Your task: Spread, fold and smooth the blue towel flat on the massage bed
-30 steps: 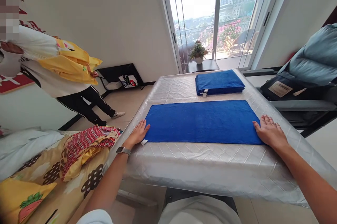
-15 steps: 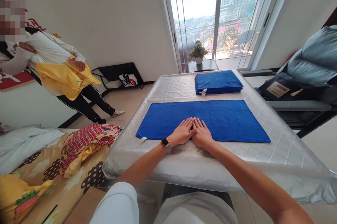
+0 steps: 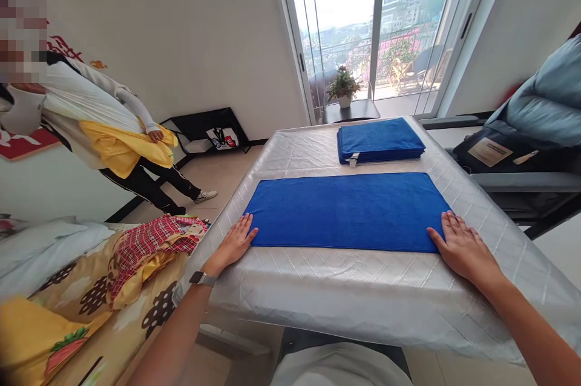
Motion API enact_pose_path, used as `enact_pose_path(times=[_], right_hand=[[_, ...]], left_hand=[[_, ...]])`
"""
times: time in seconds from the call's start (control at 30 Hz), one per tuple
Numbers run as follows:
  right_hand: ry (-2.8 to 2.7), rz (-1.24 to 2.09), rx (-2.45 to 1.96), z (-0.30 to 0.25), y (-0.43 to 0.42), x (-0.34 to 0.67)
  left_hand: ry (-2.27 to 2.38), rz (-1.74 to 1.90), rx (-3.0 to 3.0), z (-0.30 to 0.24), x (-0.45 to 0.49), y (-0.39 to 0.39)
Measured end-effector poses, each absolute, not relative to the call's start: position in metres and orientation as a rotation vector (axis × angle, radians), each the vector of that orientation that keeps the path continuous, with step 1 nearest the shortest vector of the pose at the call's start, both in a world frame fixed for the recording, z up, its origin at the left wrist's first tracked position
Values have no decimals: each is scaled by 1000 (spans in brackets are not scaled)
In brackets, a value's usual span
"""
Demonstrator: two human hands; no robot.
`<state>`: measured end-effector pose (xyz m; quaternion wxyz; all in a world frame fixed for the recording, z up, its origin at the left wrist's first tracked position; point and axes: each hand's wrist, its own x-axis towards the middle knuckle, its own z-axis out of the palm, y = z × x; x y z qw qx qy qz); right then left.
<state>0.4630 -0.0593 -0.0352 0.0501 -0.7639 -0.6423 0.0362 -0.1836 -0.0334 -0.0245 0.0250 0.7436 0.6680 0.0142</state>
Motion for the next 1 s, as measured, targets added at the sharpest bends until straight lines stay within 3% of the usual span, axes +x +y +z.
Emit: enact_pose_path(times=[0.73, 1.0], right_hand=[[-1852, 54, -2307, -33, -70, 480], [-2051, -200, -2012, 15, -46, 368]], left_hand=[[2165, 318, 2169, -7, -177, -53], [1689, 293, 2512, 39, -72, -34]])
